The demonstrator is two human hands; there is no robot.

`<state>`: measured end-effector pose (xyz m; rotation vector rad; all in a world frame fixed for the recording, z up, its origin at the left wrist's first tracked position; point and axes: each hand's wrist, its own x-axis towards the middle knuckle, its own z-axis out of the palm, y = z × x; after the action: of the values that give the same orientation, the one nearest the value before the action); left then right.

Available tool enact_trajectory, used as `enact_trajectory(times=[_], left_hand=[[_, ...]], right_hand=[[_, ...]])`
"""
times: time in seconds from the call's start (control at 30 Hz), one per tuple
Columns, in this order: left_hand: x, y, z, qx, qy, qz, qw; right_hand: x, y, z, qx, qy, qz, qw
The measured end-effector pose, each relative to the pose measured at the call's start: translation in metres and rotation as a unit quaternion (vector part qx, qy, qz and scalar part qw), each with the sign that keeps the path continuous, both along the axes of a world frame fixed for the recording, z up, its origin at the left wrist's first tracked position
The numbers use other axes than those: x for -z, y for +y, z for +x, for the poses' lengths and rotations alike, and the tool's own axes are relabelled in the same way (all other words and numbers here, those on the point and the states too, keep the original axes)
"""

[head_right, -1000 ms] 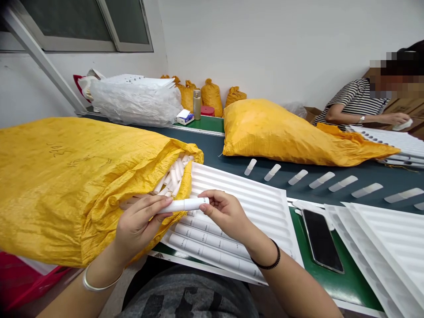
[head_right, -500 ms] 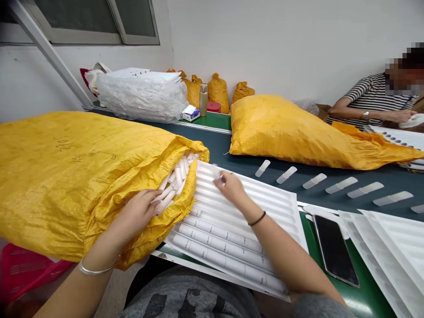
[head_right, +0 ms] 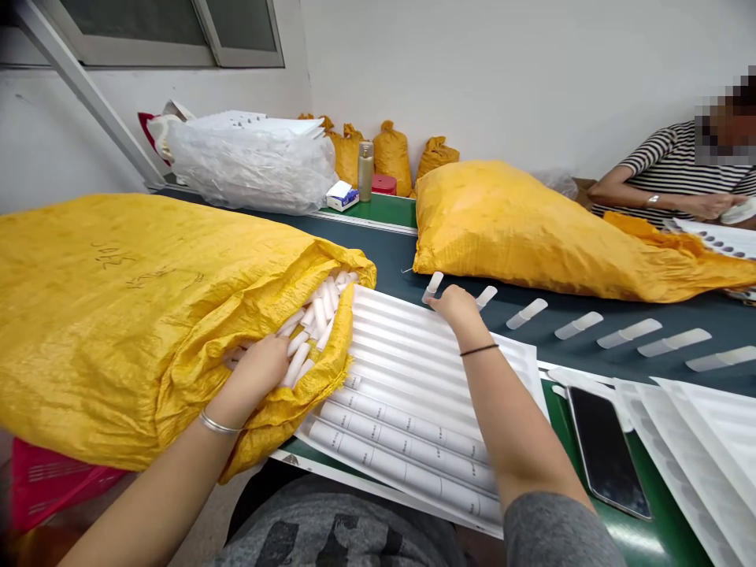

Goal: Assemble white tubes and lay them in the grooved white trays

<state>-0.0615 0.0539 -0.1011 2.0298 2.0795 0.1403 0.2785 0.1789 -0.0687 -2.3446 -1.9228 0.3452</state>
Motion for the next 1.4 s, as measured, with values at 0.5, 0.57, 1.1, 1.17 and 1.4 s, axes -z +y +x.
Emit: enact_trajectory(times=[0.5,0.57,1.1,1.17,1.4], left_hand=[[-0.044,-0.061,0.003,0.01,-0.58,0.233,0.78],[-0.05,-0.065,0.008,-0.028,-0.678,0.204,0.705],[-0.057,-0.075,0.032,0.018,-0.527,0.11,0.843],[-0.06,-0.077,0.03,0.071,-0.478,0.071,0.873],[-0.069,-0.083,0.031,0.158,-0.358,0.174,0.904]], right_hand=[[0.019,-0.135,-0.115,-0.327,0.017,0.021,0.945],[0.006,-0.138,-0.103,-0.27,-0.009,0.05,0.962],[-0.043,-0.17,-0.061,-0.409,0.372,0.248,0.796],[-0.043,-0.168,-0.059,-0.401,0.37,0.249,0.801],[-0.043,-0.167,-0.057,-0.363,0.372,0.226,0.824]])
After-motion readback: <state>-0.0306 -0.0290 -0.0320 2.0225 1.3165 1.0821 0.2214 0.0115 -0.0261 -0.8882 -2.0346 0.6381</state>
